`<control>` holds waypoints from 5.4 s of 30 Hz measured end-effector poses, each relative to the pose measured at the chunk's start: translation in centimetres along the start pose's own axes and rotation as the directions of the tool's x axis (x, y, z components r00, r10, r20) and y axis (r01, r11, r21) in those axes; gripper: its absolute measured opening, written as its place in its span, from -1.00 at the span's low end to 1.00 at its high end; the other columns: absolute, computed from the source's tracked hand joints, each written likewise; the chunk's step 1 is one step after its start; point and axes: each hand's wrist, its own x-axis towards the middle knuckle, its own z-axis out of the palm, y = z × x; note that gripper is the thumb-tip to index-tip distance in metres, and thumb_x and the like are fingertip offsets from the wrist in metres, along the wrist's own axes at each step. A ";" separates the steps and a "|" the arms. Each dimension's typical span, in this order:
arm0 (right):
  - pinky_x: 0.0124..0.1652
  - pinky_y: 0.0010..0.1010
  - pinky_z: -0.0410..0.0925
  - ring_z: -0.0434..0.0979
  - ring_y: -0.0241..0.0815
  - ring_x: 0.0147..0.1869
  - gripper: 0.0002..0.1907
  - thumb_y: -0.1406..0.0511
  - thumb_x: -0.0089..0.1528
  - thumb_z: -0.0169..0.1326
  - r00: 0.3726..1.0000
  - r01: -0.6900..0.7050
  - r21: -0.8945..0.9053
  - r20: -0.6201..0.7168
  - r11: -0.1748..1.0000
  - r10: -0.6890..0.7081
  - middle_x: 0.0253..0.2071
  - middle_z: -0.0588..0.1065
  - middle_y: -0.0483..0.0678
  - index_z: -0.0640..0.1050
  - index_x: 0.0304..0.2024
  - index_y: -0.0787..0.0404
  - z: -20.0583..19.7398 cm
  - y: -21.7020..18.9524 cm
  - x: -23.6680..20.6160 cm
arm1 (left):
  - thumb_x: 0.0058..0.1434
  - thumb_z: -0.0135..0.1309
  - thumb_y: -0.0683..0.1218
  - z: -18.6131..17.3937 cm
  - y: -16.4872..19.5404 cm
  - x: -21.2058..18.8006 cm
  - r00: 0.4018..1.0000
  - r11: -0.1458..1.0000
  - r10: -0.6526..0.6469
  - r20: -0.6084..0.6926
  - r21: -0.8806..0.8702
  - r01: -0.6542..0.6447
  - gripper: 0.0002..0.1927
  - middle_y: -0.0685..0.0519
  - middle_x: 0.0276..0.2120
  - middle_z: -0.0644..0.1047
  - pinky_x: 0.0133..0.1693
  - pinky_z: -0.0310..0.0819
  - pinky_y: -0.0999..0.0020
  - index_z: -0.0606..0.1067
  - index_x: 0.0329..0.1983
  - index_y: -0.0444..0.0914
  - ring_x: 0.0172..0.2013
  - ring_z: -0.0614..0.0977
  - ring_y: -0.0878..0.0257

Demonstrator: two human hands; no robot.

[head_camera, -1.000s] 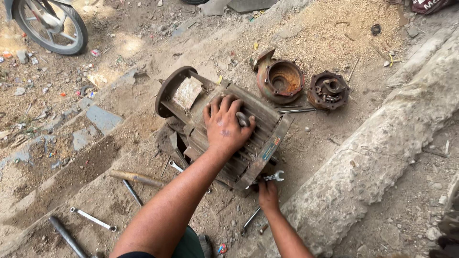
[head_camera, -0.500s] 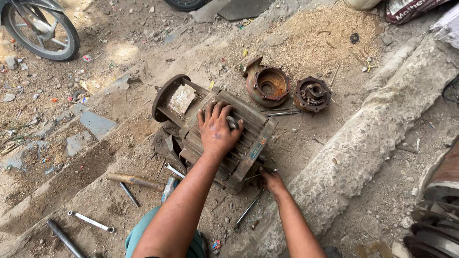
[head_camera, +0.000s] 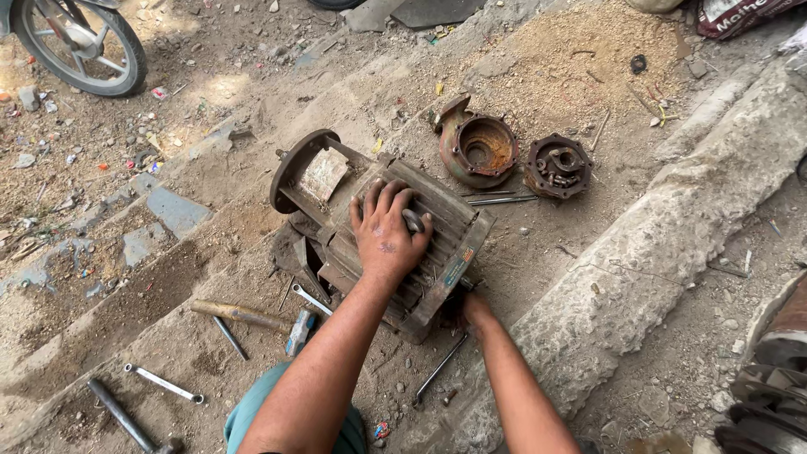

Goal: The person kneels on the ground holding an old electric motor steady with one hand while using a spanner with the other hand to loosen and unscrew bolts from the motor housing. They reach for a different wrench from the ground and continue working on the motor's mounting bolts.

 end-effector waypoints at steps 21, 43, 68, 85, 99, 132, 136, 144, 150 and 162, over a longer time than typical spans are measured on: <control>-0.01 -0.09 0.51 0.60 0.06 0.07 -0.53 0.28 0.43 -0.15 0.959 -0.079 0.186 -0.253 0.979 0.126 0.17 0.48 0.21 0.24 0.36 0.35 2.2 -0.8 1.7 | 0.12 0.18 0.16 0.3 -0.1 -0.2 1.000 1.000 -0.001 0.026 0.011 0.001 -0.50 0.06 0.23 0.43 0.39 -0.19 -0.26 0.50 0.12 -0.03 0.39 0.26 0.02; 0.18 -0.24 0.34 0.50 0.00 0.26 -0.47 0.15 0.38 -0.14 0.936 0.207 0.137 -0.317 0.969 -0.155 0.24 0.50 0.12 0.40 0.32 0.28 3.4 1.6 -0.1 | 0.12 0.20 0.16 0.2 0.0 -0.3 1.000 0.999 0.024 -0.012 -0.031 -0.024 -0.49 0.02 0.22 0.45 0.37 -0.15 -0.31 0.51 0.12 -0.08 0.38 0.29 -0.02; -0.06 0.01 0.38 0.53 0.27 -0.06 -0.70 0.21 0.24 0.02 0.500 0.652 -0.654 -0.009 0.384 -0.866 -0.17 0.57 0.24 0.62 -0.23 0.31 5.7 4.8 -5.5 | 0.13 0.18 0.16 0.3 0.0 -0.1 1.000 1.000 0.014 -0.021 -0.026 -0.014 -0.49 0.01 0.22 0.45 0.39 -0.19 -0.28 0.51 0.12 -0.10 0.37 0.28 -0.02; -0.29 -0.23 0.56 0.64 -0.10 -0.25 -0.62 0.11 0.42 -0.18 0.989 -0.129 0.568 0.012 0.813 0.149 -0.19 0.61 0.00 0.56 -0.04 0.20 3.0 -1.6 -0.2 | 0.14 0.19 0.17 0.7 -0.1 -0.1 0.999 1.000 0.021 -0.041 -0.012 -0.021 -0.49 0.04 0.22 0.45 0.38 -0.17 -0.30 0.51 0.13 -0.08 0.37 0.29 0.00; -0.14 -0.08 0.51 0.61 0.02 -0.02 -0.58 0.07 0.41 -0.11 0.989 -0.143 0.400 0.018 0.905 0.149 -0.02 0.59 0.07 0.52 0.11 0.20 4.0 -2.9 0.3 | 0.11 0.21 0.14 0.5 0.2 -0.3 0.998 0.998 -0.001 -0.056 -0.059 -0.002 -0.49 0.05 0.20 0.46 0.40 -0.17 -0.29 0.51 0.11 -0.09 0.37 0.30 0.01; -0.22 0.03 0.46 0.55 0.05 -0.18 -0.61 0.21 0.39 -0.13 0.985 -0.099 0.522 -0.071 0.847 0.159 -0.11 0.55 0.12 0.53 0.11 0.30 3.3 -2.2 0.0 | 0.13 0.21 0.16 0.5 -0.5 0.0 0.999 1.000 -0.008 -0.041 0.012 0.009 -0.54 0.05 0.23 0.46 0.39 -0.17 -0.27 0.55 0.09 -0.02 0.38 0.28 0.01; -0.15 0.06 0.47 0.56 0.04 -0.12 -0.63 0.15 0.38 -0.10 0.971 -0.239 0.623 0.136 0.745 0.198 -0.11 0.56 0.06 0.52 0.10 0.21 3.5 -2.2 0.5 | 0.13 0.21 0.14 0.3 -0.4 -0.1 0.999 1.000 -0.014 -0.040 0.014 0.014 -0.58 0.12 0.22 0.50 0.41 -0.14 -0.23 0.56 0.06 -0.01 0.40 0.31 0.04; -0.15 -0.02 0.40 0.54 0.02 -0.09 -0.61 0.15 0.37 -0.01 0.993 -0.072 0.569 -0.036 0.819 0.113 -0.06 0.57 0.06 0.55 0.15 0.19 4.0 -1.4 0.4 | 0.11 0.21 0.13 0.3 -0.4 -0.1 0.999 0.999 -0.026 -0.043 0.033 0.027 -0.56 0.08 0.22 0.48 0.39 -0.16 -0.23 0.56 0.07 -0.01 0.38 0.31 0.04; -0.09 -0.18 0.46 0.59 -0.03 -0.05 -0.53 0.12 0.39 -0.05 0.995 0.029 0.553 -0.100 0.833 0.032 -0.01 0.60 0.09 0.53 0.21 0.28 4.2 -1.4 0.6 | 0.15 0.18 0.12 0.2 -0.6 -0.2 0.999 0.999 -0.010 -0.031 0.049 0.012 -0.57 0.11 0.23 0.47 0.41 -0.16 -0.22 0.55 0.09 -0.02 0.41 0.29 0.04; -0.07 -0.35 0.41 0.58 -0.15 -0.05 -0.57 0.16 0.33 -0.03 0.939 0.300 0.368 -0.279 0.880 -0.203 -0.02 0.61 0.03 0.59 0.15 0.23 4.3 1.0 -0.3 | 0.13 0.19 0.15 0.0 -0.2 0.0 0.999 0.998 -0.028 -0.034 0.052 0.029 -0.54 0.08 0.23 0.46 0.40 -0.17 -0.21 0.54 0.10 -0.02 0.39 0.28 0.03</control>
